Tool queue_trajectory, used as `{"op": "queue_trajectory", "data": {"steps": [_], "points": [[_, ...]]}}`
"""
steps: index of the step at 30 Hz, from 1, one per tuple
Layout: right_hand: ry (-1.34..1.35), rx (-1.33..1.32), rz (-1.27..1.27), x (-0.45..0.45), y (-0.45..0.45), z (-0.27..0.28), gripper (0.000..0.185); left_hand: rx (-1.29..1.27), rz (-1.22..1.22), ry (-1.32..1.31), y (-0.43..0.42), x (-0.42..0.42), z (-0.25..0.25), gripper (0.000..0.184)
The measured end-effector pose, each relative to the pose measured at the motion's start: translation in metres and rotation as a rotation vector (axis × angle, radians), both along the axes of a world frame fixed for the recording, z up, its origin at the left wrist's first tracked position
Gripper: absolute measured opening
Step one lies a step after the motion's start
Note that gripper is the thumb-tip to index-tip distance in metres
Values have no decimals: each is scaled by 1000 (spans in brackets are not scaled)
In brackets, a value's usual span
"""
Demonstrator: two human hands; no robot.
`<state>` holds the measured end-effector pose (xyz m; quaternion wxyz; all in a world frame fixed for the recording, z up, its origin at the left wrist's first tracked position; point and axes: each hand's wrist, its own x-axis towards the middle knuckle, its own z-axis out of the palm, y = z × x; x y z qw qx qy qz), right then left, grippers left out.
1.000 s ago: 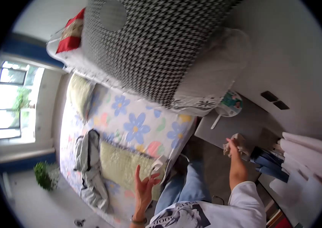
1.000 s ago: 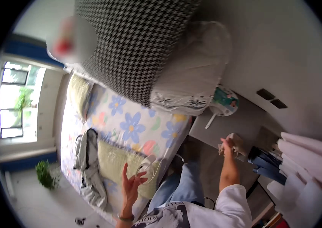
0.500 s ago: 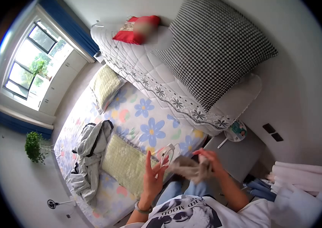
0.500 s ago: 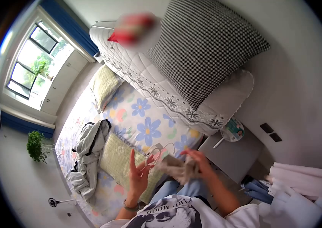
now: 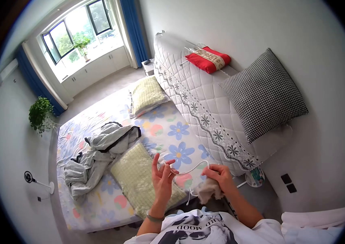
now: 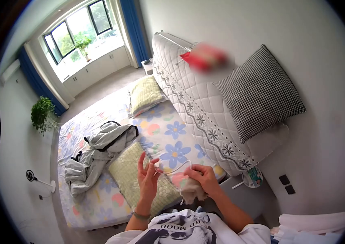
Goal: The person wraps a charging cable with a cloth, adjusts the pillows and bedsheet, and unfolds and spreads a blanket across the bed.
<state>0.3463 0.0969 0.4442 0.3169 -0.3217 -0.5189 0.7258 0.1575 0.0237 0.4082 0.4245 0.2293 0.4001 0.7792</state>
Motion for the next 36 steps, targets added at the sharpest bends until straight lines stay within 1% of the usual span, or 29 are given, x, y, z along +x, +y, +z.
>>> {"op": "queue_trajectory", "data": {"steps": [2,3,4,5,6,7,8,9,10,11,12,13,14,15,16,18,20,21,22,23,25,27,28,30,31,32,34,35,36], "points": [[-4,-149,-18,13,0,-22,17,89,-45,-39,2,-23,-3,52],[-7,-144,-12,17,-2,-38,17,41,21,-26,7,-26,7,48],[-32,-236,-92,19,-2,-56,17,49,25,-26,9,-36,11,48],[-56,-329,-174,23,-3,-72,16,58,-32,5,9,-50,14,47],[-55,-323,-171,28,-4,-85,16,65,-90,37,11,-59,20,45],[26,-578,-195,33,-5,-96,17,46,-60,94,13,-62,28,36],[107,-833,-216,35,-6,-101,19,52,-59,96,14,-66,32,36],[162,-843,-207,35,-5,-106,24,26,-92,177,14,-72,35,33],[166,-842,-208,33,-2,-112,24,-3,-126,260,15,-75,38,29],[286,-844,-167,28,0,-117,25,-5,-115,315,16,-73,41,22],[407,-844,-127,22,1,-118,26,-6,-123,319,18,-71,39,22],[513,-861,-27,17,4,-122,32,-7,-129,382,20,-67,35,21],[521,-858,-36,7,2,-109,32,-5,-136,444,22,-63,32,20],[562,-851,45,-8,-3,-88,34,-17,-157,510,22,-58,29,18],[601,-842,127,-24,-8,-75,37,-15,-168,512,22,-50,24,18],[592,-812,70,-53,-11,-71,39,62,-50,976,23,-28,15,19],[595,-851,49,-62,-16,-49,31,-41,22,1287,5,4,20,21],[636,-807,65,-62,-16,-53,28,-166,-49,1364,-5,11,14,21],[674,-764,83,-63,-15,-57,26,-152,-26,1437,-11,16,10,24],[672,-768,85,-62,-14,-57,26,-147,-33,1437,-17,22,10,26],[507,-577,55,-56,-13,-56,27,-151,-39,1431,-27,25,16,27],[509,-561,57,-53,-10,-44,28,-46,-17,1500,-32,17,24,30],[516,-544,56,-51,-9,-37,29,-52,-15,1495,-35,11,29,30],[478,-513,40,-48,-5,-30,30,-58,100,1464,-38,-4,41,29],[434,-466,65,-46,-4,-31,31,-42,138,1394,-33,-9,43,28],[390,-417,90,-44,-2,-30,31,-17,92,1405,-25,-18,46,33],[364,-419,121,-41,-3,-21,33,92,-42,1474,-8,-26,60,38],[347,-396,163,-40,-3,-20,32,90,-39,1471,-4,-28,60,38],[332,-372,205,-40,-3,-18,31,123,-129,1482,0,-30,58,40]]}}
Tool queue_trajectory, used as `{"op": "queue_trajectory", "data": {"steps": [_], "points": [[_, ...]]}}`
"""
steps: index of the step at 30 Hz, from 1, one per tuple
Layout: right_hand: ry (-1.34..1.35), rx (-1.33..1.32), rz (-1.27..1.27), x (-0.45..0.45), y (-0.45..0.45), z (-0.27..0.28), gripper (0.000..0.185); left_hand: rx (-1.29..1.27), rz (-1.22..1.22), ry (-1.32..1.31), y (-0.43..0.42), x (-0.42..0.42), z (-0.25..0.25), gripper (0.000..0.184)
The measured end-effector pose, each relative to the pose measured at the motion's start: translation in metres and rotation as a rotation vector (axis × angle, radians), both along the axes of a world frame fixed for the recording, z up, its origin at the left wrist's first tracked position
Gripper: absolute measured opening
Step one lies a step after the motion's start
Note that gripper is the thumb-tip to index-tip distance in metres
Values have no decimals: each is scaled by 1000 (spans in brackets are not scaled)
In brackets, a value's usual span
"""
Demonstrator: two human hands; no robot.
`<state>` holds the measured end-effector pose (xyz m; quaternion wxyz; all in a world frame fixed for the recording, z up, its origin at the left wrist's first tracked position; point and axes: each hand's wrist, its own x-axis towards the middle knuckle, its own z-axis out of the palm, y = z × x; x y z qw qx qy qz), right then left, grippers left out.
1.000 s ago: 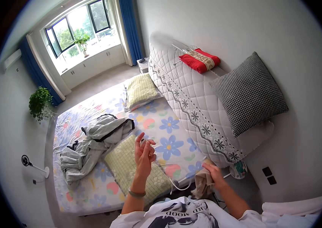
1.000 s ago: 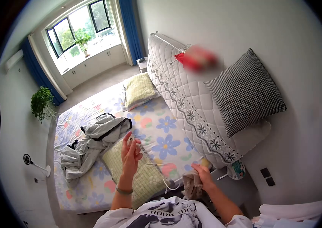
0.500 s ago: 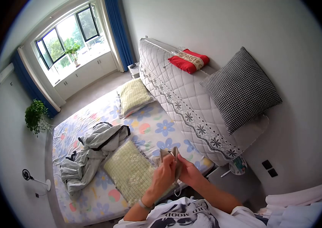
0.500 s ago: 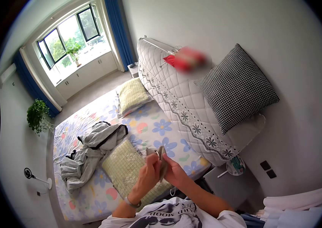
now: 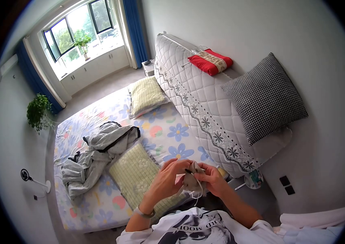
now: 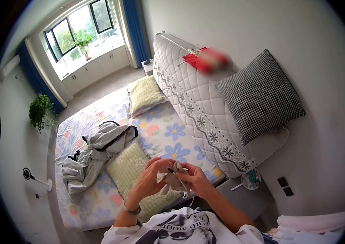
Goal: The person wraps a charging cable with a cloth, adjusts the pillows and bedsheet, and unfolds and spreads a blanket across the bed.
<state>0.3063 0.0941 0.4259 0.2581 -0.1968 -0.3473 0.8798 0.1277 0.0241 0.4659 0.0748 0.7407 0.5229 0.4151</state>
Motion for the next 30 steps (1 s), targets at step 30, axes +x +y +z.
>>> {"op": "queue_trajectory", "data": {"steps": [30], "points": [[-468,706,-56,-2,-18,9,23,-367,-292,680,27,-13,41,22]]}}
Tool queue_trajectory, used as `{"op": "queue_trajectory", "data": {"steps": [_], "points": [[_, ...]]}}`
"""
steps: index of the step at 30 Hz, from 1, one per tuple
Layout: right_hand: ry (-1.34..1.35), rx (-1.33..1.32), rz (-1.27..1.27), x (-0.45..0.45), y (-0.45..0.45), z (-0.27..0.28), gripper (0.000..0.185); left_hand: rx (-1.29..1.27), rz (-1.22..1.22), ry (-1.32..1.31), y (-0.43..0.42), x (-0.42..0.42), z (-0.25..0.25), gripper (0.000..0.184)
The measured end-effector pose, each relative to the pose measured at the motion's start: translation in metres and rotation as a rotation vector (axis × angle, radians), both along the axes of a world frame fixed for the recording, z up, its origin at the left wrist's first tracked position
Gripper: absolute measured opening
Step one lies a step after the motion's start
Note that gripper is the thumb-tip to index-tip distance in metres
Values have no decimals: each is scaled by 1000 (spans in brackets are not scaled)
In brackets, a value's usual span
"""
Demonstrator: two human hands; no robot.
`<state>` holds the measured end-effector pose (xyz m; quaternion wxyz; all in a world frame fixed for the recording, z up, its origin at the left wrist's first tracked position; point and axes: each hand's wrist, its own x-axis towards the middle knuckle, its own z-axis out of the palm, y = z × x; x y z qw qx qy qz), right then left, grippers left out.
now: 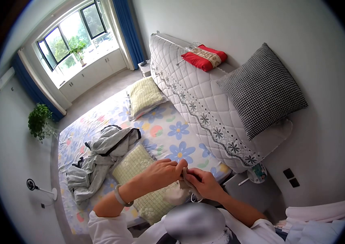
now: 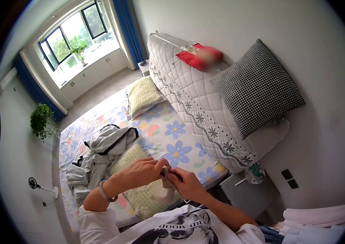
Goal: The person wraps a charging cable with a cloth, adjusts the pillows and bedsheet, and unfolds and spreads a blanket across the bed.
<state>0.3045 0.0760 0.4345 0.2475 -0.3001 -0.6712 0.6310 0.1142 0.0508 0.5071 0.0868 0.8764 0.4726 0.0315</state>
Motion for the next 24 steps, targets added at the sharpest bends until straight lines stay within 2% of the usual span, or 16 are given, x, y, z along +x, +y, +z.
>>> {"op": "queue_trajectory", "data": {"steps": [6,11,13,24], "points": [[52,132,-50,9,6,13,21,-38,-69,-130,2,0,14,23],[-16,101,8,25,8,23,20,-34,-68,-222,1,4,20,23],[-33,91,28,29,8,21,20,-33,-151,-289,2,3,18,23],[29,273,30,45,9,26,18,56,-233,-285,5,4,23,13]]}}
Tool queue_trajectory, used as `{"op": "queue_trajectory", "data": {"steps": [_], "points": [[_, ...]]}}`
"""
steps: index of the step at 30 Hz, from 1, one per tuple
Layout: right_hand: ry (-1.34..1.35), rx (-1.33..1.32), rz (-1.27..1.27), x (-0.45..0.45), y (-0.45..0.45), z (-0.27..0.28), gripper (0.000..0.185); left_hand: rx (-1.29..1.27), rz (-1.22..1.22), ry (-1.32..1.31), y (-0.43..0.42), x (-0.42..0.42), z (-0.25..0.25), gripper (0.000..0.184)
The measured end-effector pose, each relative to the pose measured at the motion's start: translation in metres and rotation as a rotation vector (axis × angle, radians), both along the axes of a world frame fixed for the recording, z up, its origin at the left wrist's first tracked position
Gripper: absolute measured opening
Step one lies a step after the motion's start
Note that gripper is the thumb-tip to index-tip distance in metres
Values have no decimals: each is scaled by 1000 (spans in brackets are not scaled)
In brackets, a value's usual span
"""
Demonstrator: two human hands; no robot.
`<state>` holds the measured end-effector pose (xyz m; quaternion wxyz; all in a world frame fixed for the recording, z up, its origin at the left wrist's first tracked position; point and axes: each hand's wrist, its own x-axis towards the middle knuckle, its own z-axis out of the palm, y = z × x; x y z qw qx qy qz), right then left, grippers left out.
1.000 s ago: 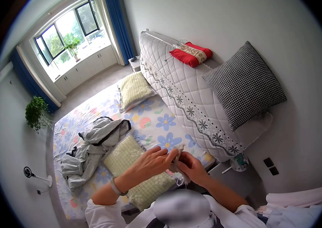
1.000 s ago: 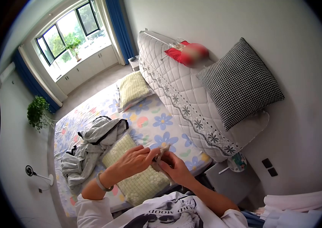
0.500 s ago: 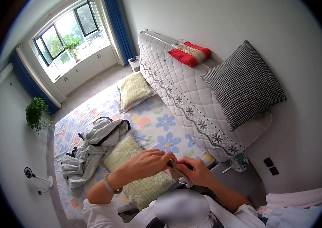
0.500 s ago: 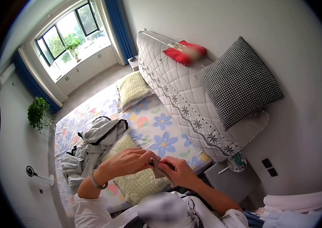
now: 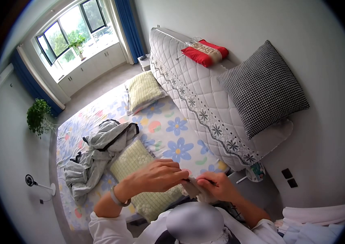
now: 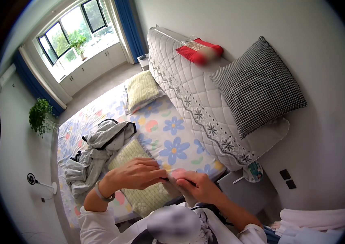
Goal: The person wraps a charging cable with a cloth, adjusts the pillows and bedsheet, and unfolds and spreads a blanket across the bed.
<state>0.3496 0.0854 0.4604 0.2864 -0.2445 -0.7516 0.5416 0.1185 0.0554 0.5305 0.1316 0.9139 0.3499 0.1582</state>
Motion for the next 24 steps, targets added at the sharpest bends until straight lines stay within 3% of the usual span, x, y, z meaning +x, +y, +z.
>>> {"op": "queue_trajectory", "data": {"steps": [3,7,9,13,17,20,24], "points": [[-118,-72,-14,20,6,-11,17,-5,22,1,-1,-16,3,14],[-62,-37,25,26,5,-26,18,-49,26,8,-3,-16,2,15],[-42,-277,36,29,8,-28,20,-41,21,-29,-2,-15,1,15],[173,-451,29,-3,-2,-25,27,8,83,-70,-1,-8,-1,15],[168,65,-155,-35,-13,-19,14,6,147,78,-8,7,3,15],[142,280,-30,-31,-6,-21,16,-6,92,141,-14,0,1,15],[91,173,90,-23,-4,-5,20,-53,58,121,-18,-2,5,16]]}}
